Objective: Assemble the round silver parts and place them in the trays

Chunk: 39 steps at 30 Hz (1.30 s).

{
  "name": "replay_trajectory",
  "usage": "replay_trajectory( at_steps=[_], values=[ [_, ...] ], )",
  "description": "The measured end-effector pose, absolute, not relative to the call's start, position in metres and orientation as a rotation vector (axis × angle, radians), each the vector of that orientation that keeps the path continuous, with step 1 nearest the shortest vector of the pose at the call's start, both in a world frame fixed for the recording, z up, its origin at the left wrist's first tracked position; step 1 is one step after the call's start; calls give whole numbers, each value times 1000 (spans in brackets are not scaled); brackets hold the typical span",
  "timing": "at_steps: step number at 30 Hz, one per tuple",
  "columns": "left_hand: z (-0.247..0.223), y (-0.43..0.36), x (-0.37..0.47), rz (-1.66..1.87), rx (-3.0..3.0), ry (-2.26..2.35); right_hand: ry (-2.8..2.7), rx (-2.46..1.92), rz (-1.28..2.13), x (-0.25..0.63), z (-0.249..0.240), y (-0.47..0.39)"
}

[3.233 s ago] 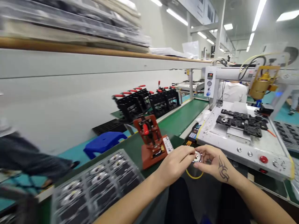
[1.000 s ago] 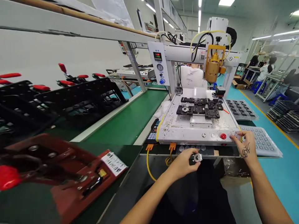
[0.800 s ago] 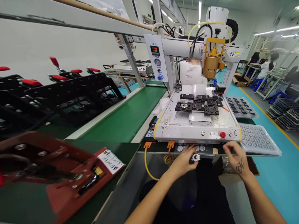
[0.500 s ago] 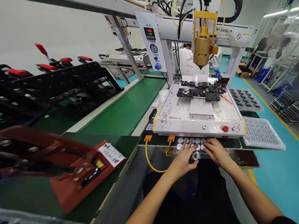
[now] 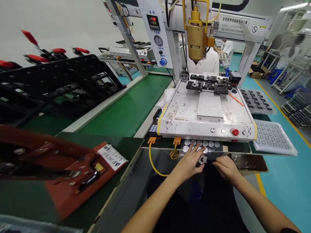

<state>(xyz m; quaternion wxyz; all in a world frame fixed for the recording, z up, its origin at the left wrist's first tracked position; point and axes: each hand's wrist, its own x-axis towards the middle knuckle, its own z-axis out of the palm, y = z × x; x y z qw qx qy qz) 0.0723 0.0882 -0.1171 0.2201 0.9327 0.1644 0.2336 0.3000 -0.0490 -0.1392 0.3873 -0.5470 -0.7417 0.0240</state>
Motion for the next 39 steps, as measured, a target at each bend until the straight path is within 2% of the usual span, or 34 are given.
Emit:
replay_trajectory(
  at_steps=[8, 18, 25, 33, 39],
  values=[
    [-104, 105, 93, 683, 2487, 564, -1422, -1597, 322, 300, -88, -59],
    [-72, 67, 64, 735, 1870, 770, -801, -1429, 1003, 272, -47, -44],
    [-40, 35, 52, 652, 949, 705, -829, -1347, 1186, 259, -37, -42],
    [-25, 19, 39, 671, 793, 663, -851, -1204, 1433, 254, -37, -47],
    [-24, 14, 34, 692, 781, 624, -903, -1256, 1463, 253, -34, -50]
  ],
)
